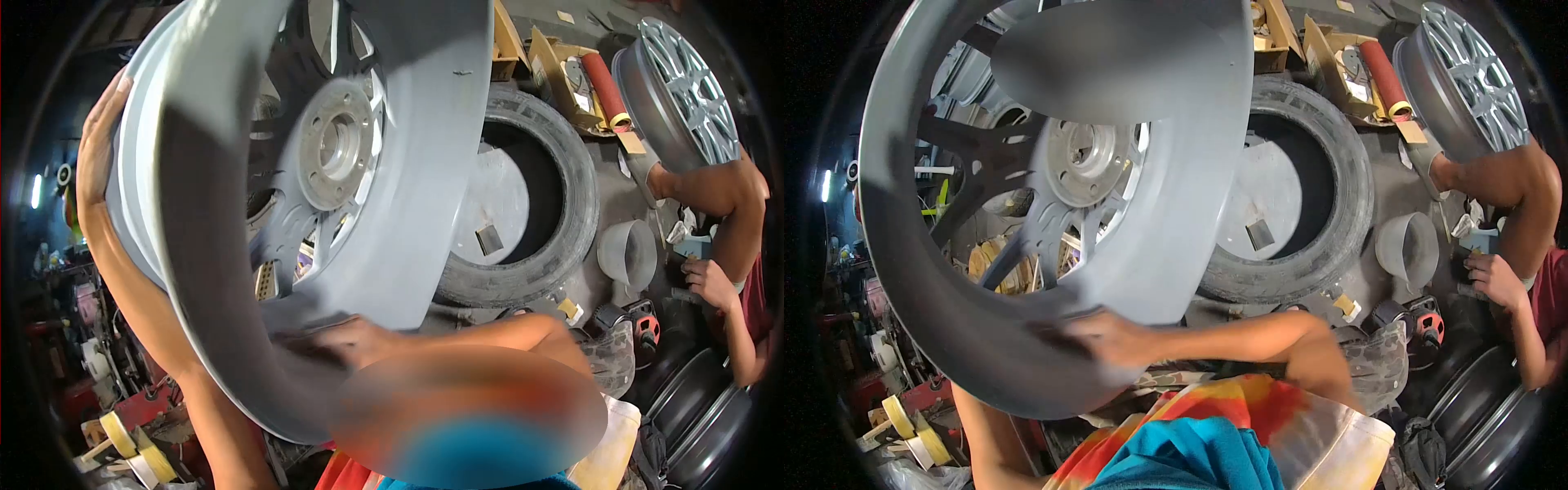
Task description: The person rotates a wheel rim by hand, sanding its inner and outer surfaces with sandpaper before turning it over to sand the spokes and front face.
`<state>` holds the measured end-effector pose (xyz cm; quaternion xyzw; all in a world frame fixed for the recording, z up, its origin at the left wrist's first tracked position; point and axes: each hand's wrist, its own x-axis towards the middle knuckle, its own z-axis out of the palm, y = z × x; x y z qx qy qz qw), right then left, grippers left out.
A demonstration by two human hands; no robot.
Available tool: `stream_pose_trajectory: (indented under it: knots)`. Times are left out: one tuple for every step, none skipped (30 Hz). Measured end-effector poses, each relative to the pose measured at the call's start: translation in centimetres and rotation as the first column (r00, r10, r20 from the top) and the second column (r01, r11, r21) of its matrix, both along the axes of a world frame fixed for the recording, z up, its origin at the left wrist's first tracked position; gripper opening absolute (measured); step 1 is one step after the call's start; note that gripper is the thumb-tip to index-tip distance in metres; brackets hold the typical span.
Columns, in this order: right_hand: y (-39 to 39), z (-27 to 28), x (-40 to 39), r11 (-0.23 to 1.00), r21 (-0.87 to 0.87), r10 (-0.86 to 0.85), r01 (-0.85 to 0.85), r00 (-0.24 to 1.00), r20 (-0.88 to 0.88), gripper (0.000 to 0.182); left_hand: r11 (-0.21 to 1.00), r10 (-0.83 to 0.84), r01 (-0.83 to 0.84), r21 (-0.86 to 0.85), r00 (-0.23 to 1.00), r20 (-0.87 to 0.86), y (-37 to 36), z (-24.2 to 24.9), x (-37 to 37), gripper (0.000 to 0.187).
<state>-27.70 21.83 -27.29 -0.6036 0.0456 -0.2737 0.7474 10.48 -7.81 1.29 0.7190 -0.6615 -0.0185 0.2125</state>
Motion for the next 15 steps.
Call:
stream_pose_trajectory:
  knots:
    - [-0.4, -5.5, 0.1, 0.99, -0.121, -0.061, 0.073, 0.993, 0.1, 0.042, 0.996, -0.087, 0.082, -0.032, 0.972, -0.217, 4.6, -0.3, -6.2, 0.04]
    - [-1.5, -13.1, 0.4, 0.961, -0.228, -0.108, 0.156, 0.972, 0.207, 0.047, 0.994, -0.111, 0.099, -0.053, 0.936, -0.334, 6.4, -0.5, -9.4, 0.043]
    - [-5.2, -21.7, -0.8, 0.798, -0.595, -0.196, 0.095, 0.975, -0.108, 0.053, 0.993, -0.113, 0.096, -0.064, 0.907, -0.406, 7.2, -0.6, -11.0, 0.047]
    - [-11.1, -25.5, -3.1, 0.523, -0.839, -0.401, -0.154, 0.824, -0.401, 0.052, 0.994, -0.109, 0.086, -0.068, 0.874, -0.473, 7.4, -0.8, -11.8, 0.052]
    - [-17.9, -28.4, -5.3, 0.282, -0.946, -0.577, -0.16, 0.759, -0.3, 0.05, 0.994, -0.111, 0.083, -0.075, 0.843, -0.527, 7.8, -0.9, -12.9, 0.056]
    - [-24.4, -23.0, -7.4, 0.194, -0.922, -0.628, -0.335, 0.68, -0.379, 0.049, 0.994, -0.11, 0.081, -0.08, 0.847, -0.52, 7.6, -0.9, -12.6, 0.056]
    - [-29.3, -20.1, -9.2, -0.021, -0.913, -0.758, -0.408, 0.602, -0.251, 0.048, 0.992, -0.126, 0.092, -0.089, 0.845, -0.521, 7.4, -0.9, -11.9, 0.055]
    - [-33.8, -17.4, -10.3, -0.136, -0.863, -0.815, -0.487, 0.551, -0.182, 0.05, 0.99, -0.139, 0.105, -0.094, 0.843, -0.52, 7.2, -0.8, -11.5, 0.054]
    - [-37.3, -14.2, -11.1, -0.169, -0.815, -0.851, -0.555, 0.5, -0.164, 0.054, 0.989, -0.145, 0.131, -0.065, 0.822, -0.551, 7.2, -0.7, -11.9, 0.056]
    - [-40.3, -13.9, -12.1, -0.403, -0.854, -0.835, -0.329, 0.514, 0.196, 0.037, 0.99, -0.136, 0.127, -0.054, 0.822, -0.553, 7.0, -0.2, -11.5, 0.056]
    - [-39.9, -8.7, -12.0, -0.218, -0.756, -0.937, -0.617, 0.35, -0.016, 0.033, 0.888, -0.46, 0.455, -0.073, 0.87, -0.178, 6.5, 0.6, -10.4, 0.043]
    - [-39.7, -6.0, -12.5, -0.173, -0.706, -0.948, -0.687, 0.31, -0.069, 0.051, 0.692, -0.711, 0.72, 0.041, 0.671, 0.21, 6.0, 1.2, -8.7, 0.034]
    - [-40.2, -7.5, -12.7, -0.224, -0.724, -0.933, -0.652, 0.358, -0.034, 0.054, 0.872, -0.482, 0.488, 0.029, 0.85, 0.213, 2.8, 0.7, -3.1, 0.034]
    - [-40.5, -9.7, -12.7, -0.275, -0.74, -0.915, -0.613, 0.404, 0.005, 0.056, 0.982, -0.191, 0.187, 0.038, 0.959, 0.21, -0.4, 0.2, 2.4, 0.034]
    - [-38.3, -11.3, -11.9, -0.183, -0.735, -0.912, -0.653, 0.391, -0.121, 0.058, 0.993, 0.085, -0.1, 0.067, 0.976, 0.199, -3.5, -0.2, 7.7, 0.034]
